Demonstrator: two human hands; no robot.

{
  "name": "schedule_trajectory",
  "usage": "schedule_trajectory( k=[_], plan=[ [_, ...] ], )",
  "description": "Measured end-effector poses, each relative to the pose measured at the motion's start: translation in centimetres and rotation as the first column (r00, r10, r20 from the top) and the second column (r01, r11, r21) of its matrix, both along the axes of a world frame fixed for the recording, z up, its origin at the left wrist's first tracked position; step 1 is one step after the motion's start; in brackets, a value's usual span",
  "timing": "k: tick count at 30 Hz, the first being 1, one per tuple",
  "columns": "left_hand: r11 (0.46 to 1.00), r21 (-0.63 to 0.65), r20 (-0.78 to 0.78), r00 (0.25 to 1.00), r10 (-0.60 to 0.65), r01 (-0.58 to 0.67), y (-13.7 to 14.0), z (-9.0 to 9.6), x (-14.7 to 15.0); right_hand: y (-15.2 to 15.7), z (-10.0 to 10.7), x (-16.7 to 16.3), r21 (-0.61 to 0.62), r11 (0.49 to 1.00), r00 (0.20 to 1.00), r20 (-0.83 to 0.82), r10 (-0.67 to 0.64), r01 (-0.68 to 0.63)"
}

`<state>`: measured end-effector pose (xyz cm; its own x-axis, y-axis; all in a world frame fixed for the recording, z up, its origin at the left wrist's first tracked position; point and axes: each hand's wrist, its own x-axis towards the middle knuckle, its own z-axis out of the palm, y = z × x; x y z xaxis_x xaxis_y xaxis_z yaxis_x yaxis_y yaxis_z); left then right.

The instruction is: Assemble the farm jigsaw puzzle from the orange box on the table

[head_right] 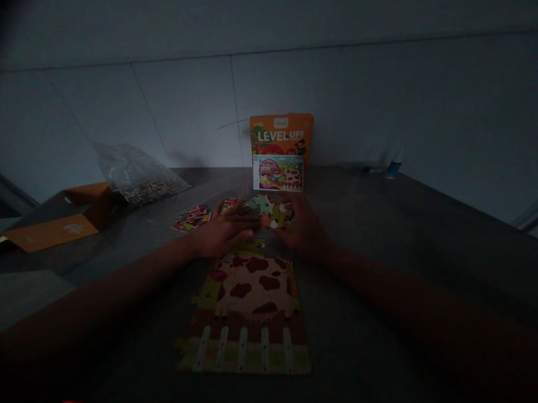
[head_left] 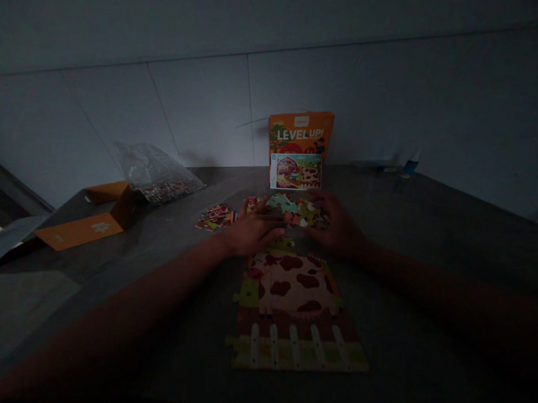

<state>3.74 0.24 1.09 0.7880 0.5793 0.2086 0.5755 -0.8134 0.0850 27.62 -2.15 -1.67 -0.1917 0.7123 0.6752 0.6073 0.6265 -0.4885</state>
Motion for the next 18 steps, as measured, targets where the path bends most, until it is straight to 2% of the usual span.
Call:
schedule_trajectory(
  k=[3, 5, 8, 11, 15, 18],
  plan=[
    [0.996, 0.063, 0.163, 0.985, 0.055, -0.066, 0.0, -0.1, 0.1, -0.8, 0.4, -0.4, 0.076, 0.984, 0.981, 0.118, 0.153, -0.163],
    [0.997, 0.071, 0.255, 0.967, 0.005, -0.024, 0.1, -0.1, 0.2, -1.3, 0.7, -0.7, 0.089, 0.969, 0.961, 0.18, 0.21, -0.229],
    [0.995, 0.067, 0.314, 0.945, -0.096, 0.079, 0.2, -0.2, 0.3, -1.9, 1.0, -0.9, 0.064, 0.966, 0.953, 0.19, 0.234, -0.25],
    [0.993, 0.032, 0.403, 0.908, -0.113, 0.11, 0.5, -0.4, 0.4, -2.2, 1.0, -1.1, -0.026, 0.964, 0.96, 0.086, 0.266, -0.265],
    [0.991, -0.07, 0.564, 0.824, -0.052, 0.11, 0.6, -0.6, 0.5, -2.0, 0.9, -1.2, -0.16, 0.951, 0.963, -0.091, 0.253, -0.264],
    [0.991, -0.046, 0.564, 0.822, -0.077, 0.124, 0.3, -0.3, 0.5, -1.7, 0.9, -1.2, -0.21, 0.938, 0.951, -0.2, 0.236, -0.277]
  ],
)
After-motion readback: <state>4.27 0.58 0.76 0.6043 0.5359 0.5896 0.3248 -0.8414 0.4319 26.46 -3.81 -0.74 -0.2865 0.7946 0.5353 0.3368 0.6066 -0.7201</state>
